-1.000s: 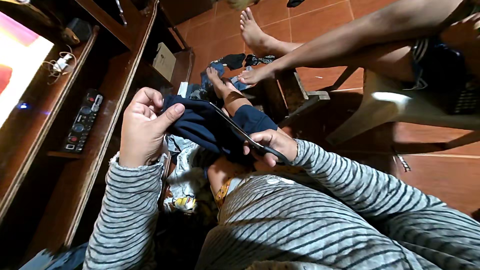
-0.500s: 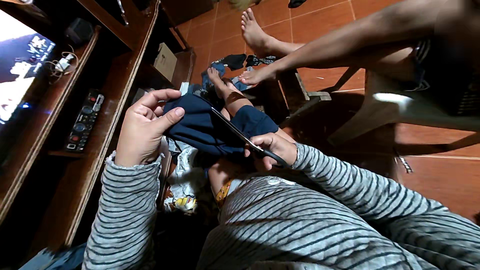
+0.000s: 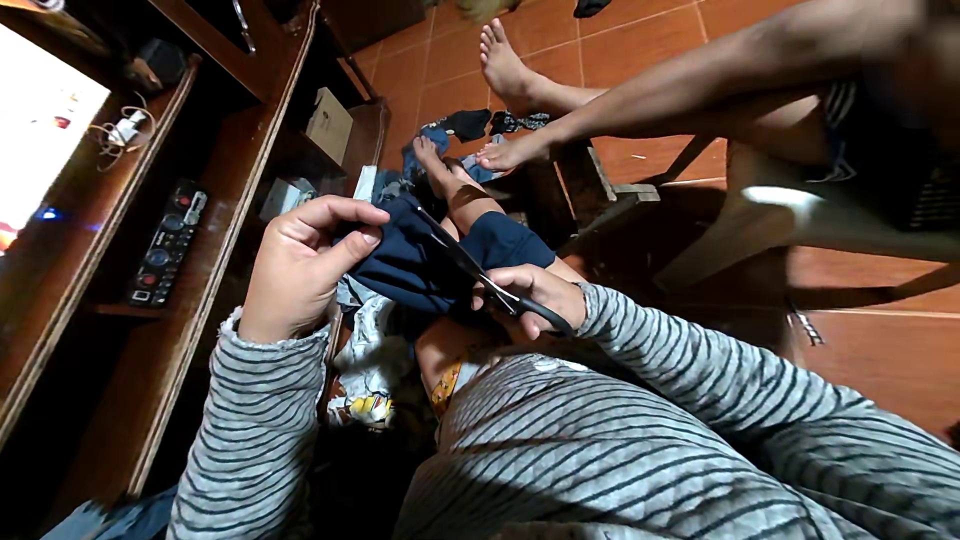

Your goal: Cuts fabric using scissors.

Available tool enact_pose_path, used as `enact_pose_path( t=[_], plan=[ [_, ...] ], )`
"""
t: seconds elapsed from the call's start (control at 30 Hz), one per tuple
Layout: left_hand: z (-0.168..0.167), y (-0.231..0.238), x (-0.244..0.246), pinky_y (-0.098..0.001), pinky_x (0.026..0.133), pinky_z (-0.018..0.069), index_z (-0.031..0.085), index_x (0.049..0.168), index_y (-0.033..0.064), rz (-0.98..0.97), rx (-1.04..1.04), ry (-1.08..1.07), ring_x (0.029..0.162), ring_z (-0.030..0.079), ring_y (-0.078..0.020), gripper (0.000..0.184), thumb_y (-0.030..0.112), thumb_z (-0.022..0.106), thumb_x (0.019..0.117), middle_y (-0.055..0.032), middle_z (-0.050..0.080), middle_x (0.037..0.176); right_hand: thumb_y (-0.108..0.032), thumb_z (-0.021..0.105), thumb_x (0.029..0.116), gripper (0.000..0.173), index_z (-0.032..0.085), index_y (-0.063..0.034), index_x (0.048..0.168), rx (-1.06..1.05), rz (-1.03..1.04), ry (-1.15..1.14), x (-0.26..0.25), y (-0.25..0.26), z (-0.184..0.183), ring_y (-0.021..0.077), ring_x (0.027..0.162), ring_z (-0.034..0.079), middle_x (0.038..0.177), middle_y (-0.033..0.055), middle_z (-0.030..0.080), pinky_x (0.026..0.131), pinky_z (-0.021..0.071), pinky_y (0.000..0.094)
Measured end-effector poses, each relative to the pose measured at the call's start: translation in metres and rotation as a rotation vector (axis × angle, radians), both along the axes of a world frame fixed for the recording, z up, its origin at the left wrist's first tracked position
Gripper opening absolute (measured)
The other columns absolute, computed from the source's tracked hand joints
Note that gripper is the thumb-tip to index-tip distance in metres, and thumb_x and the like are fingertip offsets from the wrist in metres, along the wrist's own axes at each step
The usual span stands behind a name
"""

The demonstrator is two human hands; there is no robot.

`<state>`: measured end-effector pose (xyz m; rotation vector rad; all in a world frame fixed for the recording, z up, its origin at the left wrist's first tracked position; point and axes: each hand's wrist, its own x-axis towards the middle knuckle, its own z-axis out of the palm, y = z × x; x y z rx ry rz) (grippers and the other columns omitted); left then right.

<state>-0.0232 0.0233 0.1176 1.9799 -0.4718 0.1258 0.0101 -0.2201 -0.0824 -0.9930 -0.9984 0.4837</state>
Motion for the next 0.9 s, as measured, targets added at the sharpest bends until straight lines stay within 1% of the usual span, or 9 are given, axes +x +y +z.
enact_pose_path(
  t=[0.07, 0.17, 0.23, 0.3, 0.4, 0.63, 0.73, 0.83, 0.9],
  plan=[
    [-0.002, 0.000, 0.001, -0.0213, 0.086, 0.0583, 0.073, 0.106, 0.0125, -0.007, 0.012, -0.019, 0.092, 0.069, -0.0029, 0.022, -0.003, 0.067, 0.0911, 0.0078, 0.074, 0.101, -0.066, 0.071, 0.0840, 0.066, 0.066, -0.0074, 0.114, -0.015, -0.025, -0.004, 0.001, 0.000, 0.003, -0.0076, 0.068, 0.056, 0.082, -0.0123, 0.062, 0.059, 0.0483, 0.0124],
    [-0.002, -0.002, 0.001, -0.0261, 0.094, 0.0575, 0.068, 0.119, 0.0061, -0.002, 0.024, -0.022, 0.105, 0.068, -0.0082, 0.031, -0.004, 0.067, 0.0900, 0.0022, 0.071, 0.116, -0.061, 0.075, 0.0836, 0.058, 0.067, -0.0095, 0.110, -0.025, -0.042, 0.038, 0.000, 0.001, 0.002, -0.0073, 0.059, 0.053, 0.077, -0.0130, 0.062, 0.050, 0.0452, 0.0124],
    [-0.001, -0.004, 0.000, -0.0272, 0.096, 0.0580, 0.063, 0.128, 0.0026, 0.025, 0.031, 0.001, 0.109, 0.068, -0.0105, 0.041, -0.005, 0.067, 0.0881, -0.0015, 0.068, 0.124, -0.058, 0.076, 0.0852, 0.053, 0.068, -0.0104, 0.109, -0.018, -0.050, 0.044, -0.001, 0.001, 0.000, -0.0076, 0.059, 0.053, 0.078, -0.0132, 0.063, 0.050, 0.0456, 0.0124],
    [-0.001, -0.006, -0.001, -0.0274, 0.098, 0.0568, 0.061, 0.131, 0.0014, 0.033, 0.043, 0.003, 0.112, 0.067, -0.0110, 0.046, -0.004, 0.068, 0.0866, -0.0024, 0.067, 0.128, -0.057, 0.075, 0.0863, 0.052, 0.068, -0.0103, 0.109, -0.001, -0.052, 0.029, -0.001, 0.002, -0.001, -0.0083, 0.061, 0.054, 0.081, -0.0130, 0.064, 0.052, 0.0460, 0.0120],
    [-0.002, -0.009, -0.003, -0.0281, 0.098, 0.0574, 0.058, 0.135, 0.0003, 0.020, 0.034, 0.016, 0.115, 0.066, -0.0127, 0.051, -0.006, 0.069, 0.0853, -0.0046, 0.064, 0.132, -0.058, 0.073, 0.0871, 0.055, 0.068, -0.0094, 0.112, -0.002, -0.028, 0.017, -0.001, 0.002, 0.002, -0.0084, 0.064, 0.054, 0.086, -0.0125, 0.065, 0.054, 0.0461, 0.0117],
    [-0.004, -0.014, -0.005, -0.0277, 0.096, 0.0593, 0.054, 0.138, 0.0003, -0.008, 0.001, 0.032, 0.113, 0.067, -0.0135, 0.058, -0.007, 0.071, 0.0827, -0.0055, 0.061, 0.136, -0.068, 0.071, 0.0832, 0.066, 0.068, -0.0087, 0.111, -0.011, -0.031, 0.014, 0.004, 0.005, 0.009, -0.0060, 0.060, 0.055, 0.076, -0.0115, 0.063, 0.053, 0.0474, 0.0134],
    [-0.005, -0.014, -0.005, -0.0285, 0.100, 0.0563, 0.053, 0.138, 0.0008, -0.012, -0.004, 0.020, 0.119, 0.063, -0.0145, 0.060, -0.005, 0.072, 0.0817, -0.0052, 0.060, 0.136, -0.066, 0.072, 0.0837, 0.063, 0.068, -0.0092, 0.111, -0.014, -0.032, 0.027, 0.003, 0.006, 0.009, -0.0067, 0.059, 0.055, 0.076, -0.0123, 0.063, 0.052, 0.0469, 0.0129],
    [-0.007, -0.017, -0.006, -0.0298, 0.101, 0.0565, 0.052, 0.139, 0.0006, -0.011, -0.037, 0.031, 0.122, 0.062, -0.0162, 0.063, -0.007, 0.073, 0.0800, -0.0063, 0.059, 0.137, -0.062, 0.072, 0.0864, 0.058, 0.068, -0.0087, 0.109, -0.014, -0.046, 0.032, 0.001, 0.007, 0.008, -0.0074, 0.058, 0.053, 0.076, -0.0127, 0.062, 0.051, 0.0461, 0.0123],
    [-0.009, -0.016, -0.006, -0.0304, 0.104, 0.0547, 0.050, 0.141, 0.0017, -0.008, -0.027, 0.027, 0.127, 0.059, -0.0167, 0.067, -0.002, 0.076, 0.0794, -0.0063, 0.056, 0.141, -0.061, 0.071, 0.0876, 0.056, 0.068, -0.0086, 0.109, -0.012, -0.054, 0.030, 0.001, 0.007, 0.008, -0.0071, 0.057, 0.053, 0.075, -0.0125, 0.062, 0.050, 0.0459, 0.0125]
  ],
)
